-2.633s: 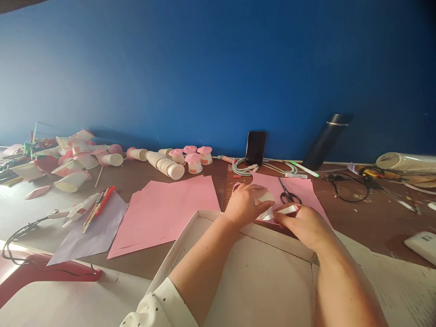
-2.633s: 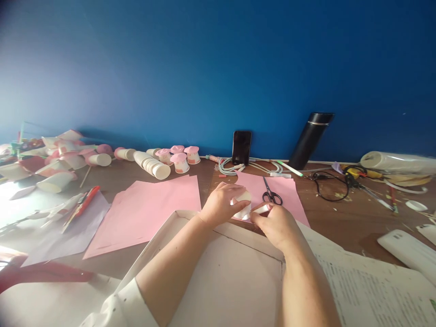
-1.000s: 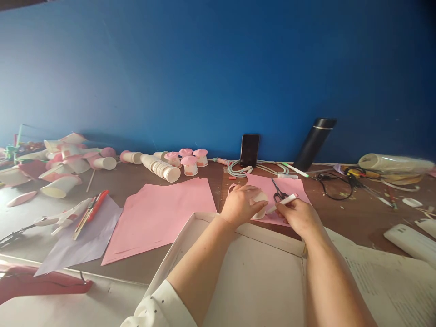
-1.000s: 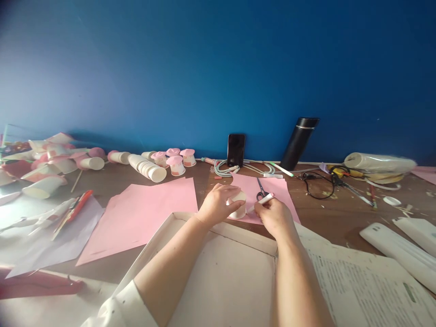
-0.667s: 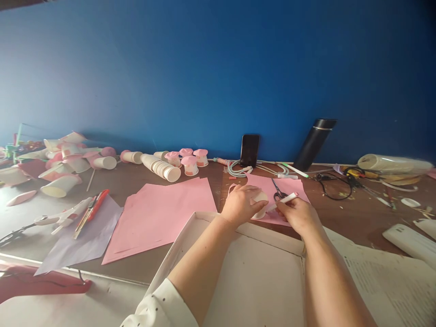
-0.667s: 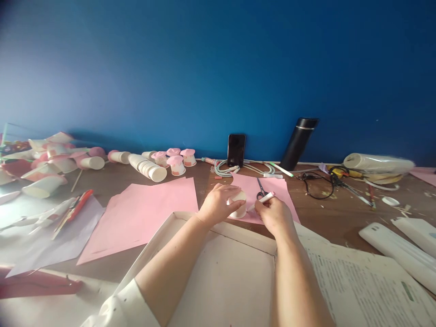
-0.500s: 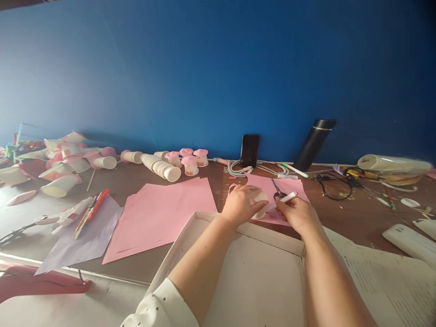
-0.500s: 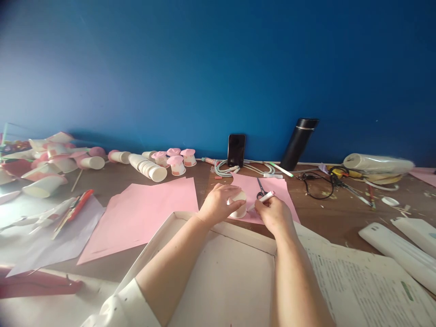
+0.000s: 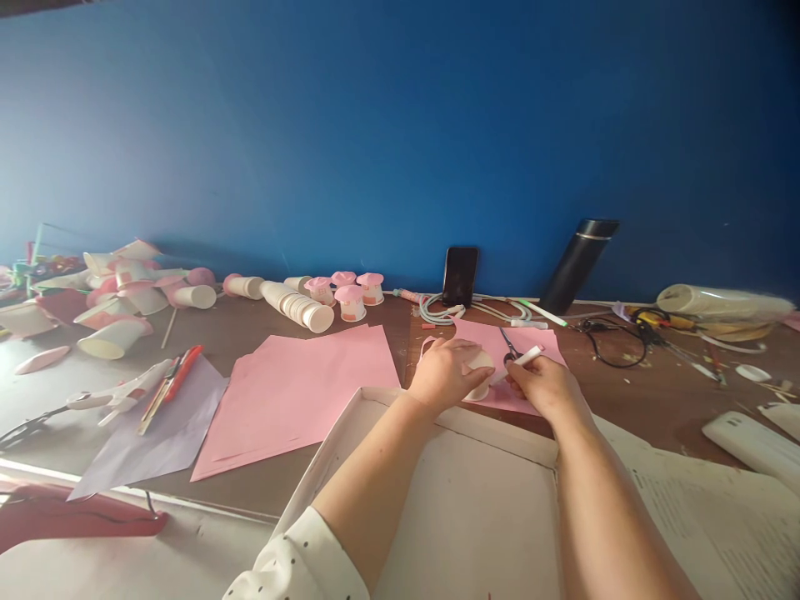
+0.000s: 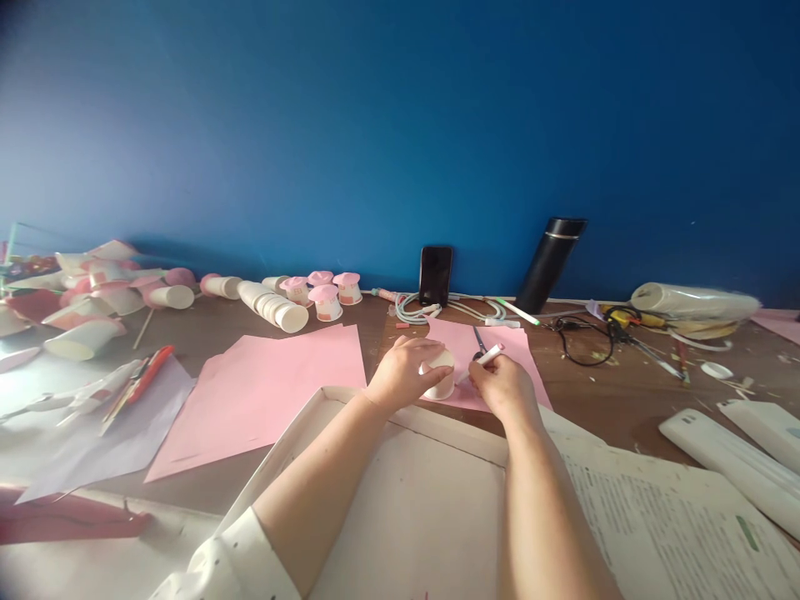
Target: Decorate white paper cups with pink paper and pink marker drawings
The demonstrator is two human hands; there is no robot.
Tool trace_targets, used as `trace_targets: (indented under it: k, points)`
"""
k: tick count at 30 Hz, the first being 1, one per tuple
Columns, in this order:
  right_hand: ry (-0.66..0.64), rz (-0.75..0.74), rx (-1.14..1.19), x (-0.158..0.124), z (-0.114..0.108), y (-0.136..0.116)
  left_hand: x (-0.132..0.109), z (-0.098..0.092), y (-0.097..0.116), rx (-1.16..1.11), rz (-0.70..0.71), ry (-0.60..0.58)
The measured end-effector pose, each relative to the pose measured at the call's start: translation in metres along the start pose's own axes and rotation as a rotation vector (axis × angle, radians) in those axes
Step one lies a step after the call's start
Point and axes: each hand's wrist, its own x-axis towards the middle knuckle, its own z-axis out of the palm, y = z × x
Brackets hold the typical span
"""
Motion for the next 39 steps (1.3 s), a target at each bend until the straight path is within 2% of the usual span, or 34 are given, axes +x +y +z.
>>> trace_targets:
  k: [9, 22, 29, 39]
  points:
    - [-0.001, -0.032, -0.051, 0.003, -0.002, -0.013, 0.001, 0.0, 0.001, -0.011, -0.007, 0.005]
    - [-0.054, -0.015, -0.048, 0.021, 0.003, -0.01, 0.0, 0.003, -0.003, -0.012, 0.041, 0.044]
    - [-0.055, -0.02, -0.07, 0.024, 0.005, -0.014, 0.001, 0.004, -0.004, 0.016, 0.029, 0.031]
    - [-0.076, -0.029, -0.113, 0.031, 0.006, -0.019, 0.001, 0.001, -0.002, -0.058, -0.002, 0.021]
